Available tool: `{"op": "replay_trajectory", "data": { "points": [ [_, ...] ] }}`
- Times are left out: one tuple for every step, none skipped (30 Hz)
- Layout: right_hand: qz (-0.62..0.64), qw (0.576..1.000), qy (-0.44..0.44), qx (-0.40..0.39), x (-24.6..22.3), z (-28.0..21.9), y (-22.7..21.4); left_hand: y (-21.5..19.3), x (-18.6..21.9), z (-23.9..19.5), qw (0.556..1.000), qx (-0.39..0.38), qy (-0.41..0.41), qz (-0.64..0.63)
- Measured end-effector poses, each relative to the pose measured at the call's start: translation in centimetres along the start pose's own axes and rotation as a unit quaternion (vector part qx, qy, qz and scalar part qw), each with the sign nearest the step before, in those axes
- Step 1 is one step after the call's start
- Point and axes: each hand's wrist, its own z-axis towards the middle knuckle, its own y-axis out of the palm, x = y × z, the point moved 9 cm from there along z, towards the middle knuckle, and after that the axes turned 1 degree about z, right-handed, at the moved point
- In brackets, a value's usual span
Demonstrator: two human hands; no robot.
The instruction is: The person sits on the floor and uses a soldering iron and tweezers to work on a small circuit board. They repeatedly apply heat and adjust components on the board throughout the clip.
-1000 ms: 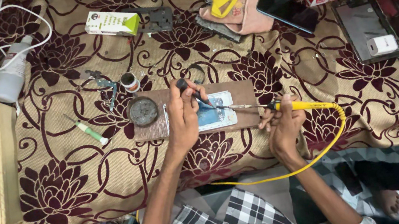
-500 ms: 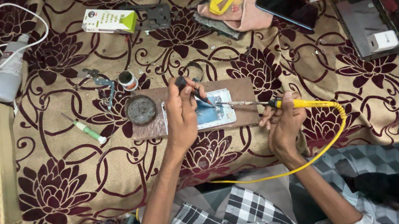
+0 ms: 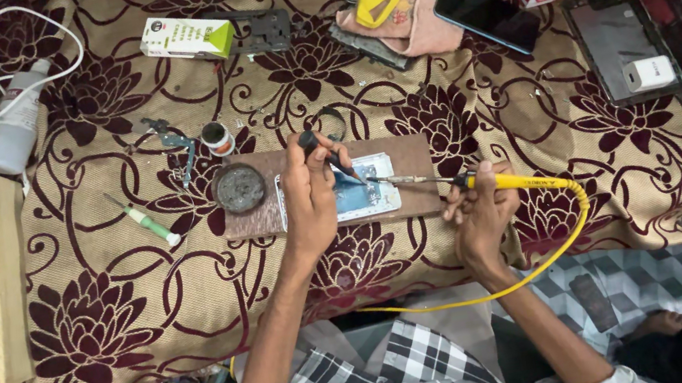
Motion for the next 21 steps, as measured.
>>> {"op": "replay_trajectory", "data": {
  "points": [
    [0.0, 1.0, 0.002, 0.008, 0.1, 0.0, -0.1, 0.0, 0.1, 0.0, 1.0, 0.0, 0.003, -0.005],
    [0.0, 1.0, 0.005, 0.016, 0.2, -0.2, -0.4, 0.1, 0.2, 0.0, 1.0, 0.0, 0.005, -0.011],
    [0.0, 1.0, 0.007, 0.025, 0.3, -0.3, -0.6, 0.1, 0.2, -0.1, 1.0, 0.0, 0.008, -0.016],
    [0.009, 1.0, -0.001, 0.024, 0.2, -0.3, -0.6, 0.1, 0.2, 0.0, 1.0, 0.003, 0.006, -0.012],
    [0.018, 1.0, -0.009, 0.022, 0.1, -0.2, -0.5, 0.0, 0.2, 0.1, 1.0, 0.006, 0.003, -0.008],
    [0.027, 0.999, -0.017, 0.022, 0.1, -0.2, -0.6, 0.0, 0.2, 0.1, 1.0, 0.008, 0.001, -0.004],
    [0.032, 0.999, -0.016, 0.026, 0.2, -0.3, -0.8, 0.0, 0.2, 0.0, 1.0, 0.011, 0.001, 0.011],
    [0.036, 0.999, -0.014, 0.03, 0.2, -0.3, -0.9, 0.0, 0.2, -0.1, 1.0, 0.013, 0.0, 0.027],
    [0.041, 0.998, -0.013, 0.034, 0.3, -0.4, -1.1, -0.1, 0.2, -0.2, 0.999, 0.016, -0.001, 0.043],
    [0.034, 0.999, -0.017, 0.036, 0.3, -0.4, -1.1, -0.1, 0.3, -0.2, 0.999, 0.014, 0.01, 0.042],
    [0.027, 0.999, -0.021, 0.039, 0.2, -0.4, -1.2, -0.1, 0.5, -0.3, 0.999, 0.013, 0.02, 0.042],
    [0.021, 0.999, -0.026, 0.04, 0.2, -0.3, -1.2, -0.1, 0.7, -0.2, 0.999, 0.011, 0.032, 0.043],
    [0.039, 0.998, -0.017, 0.045, 0.3, -0.2, -1.2, -0.1, 0.5, -0.1, 0.999, 0.011, 0.024, 0.033],
    [0.057, 0.997, -0.008, 0.05, 0.4, -0.2, -1.4, -0.1, 0.3, -0.1, 1.0, 0.01, 0.017, 0.022],
    [0.074, 0.996, 0.0, 0.055, 0.5, -0.2, -1.5, 0.0, 0.1, -0.1, 1.0, 0.01, 0.01, 0.011],
    [0.072, 0.996, 0.0, 0.053, 0.5, -0.1, -1.5, 0.0, -0.1, -0.1, 1.0, 0.01, 0.007, 0.011],
    [0.069, 0.996, -0.001, 0.05, 0.5, -0.1, -1.5, 0.0, -0.3, -0.2, 1.0, 0.009, 0.003, 0.012],
    [0.067, 0.997, -0.002, 0.048, 0.4, -0.2, -1.5, 0.0, -0.5, -0.3, 1.0, 0.009, 0.0, 0.013],
    [0.061, 0.997, -0.009, 0.037, 0.3, -0.2, -1.3, 0.1, -0.5, -0.3, 1.0, 0.006, 0.005, 0.005],
    [0.055, 0.998, -0.017, 0.025, 0.1, -0.2, -1.0, 0.2, -0.5, -0.2, 1.0, 0.003, 0.011, -0.003],
    [0.049, 0.998, -0.025, 0.014, -0.2, -0.1, -0.8, 0.3, -0.5, -0.1, 1.0, 0.0, 0.017, -0.011]
  ]
}}
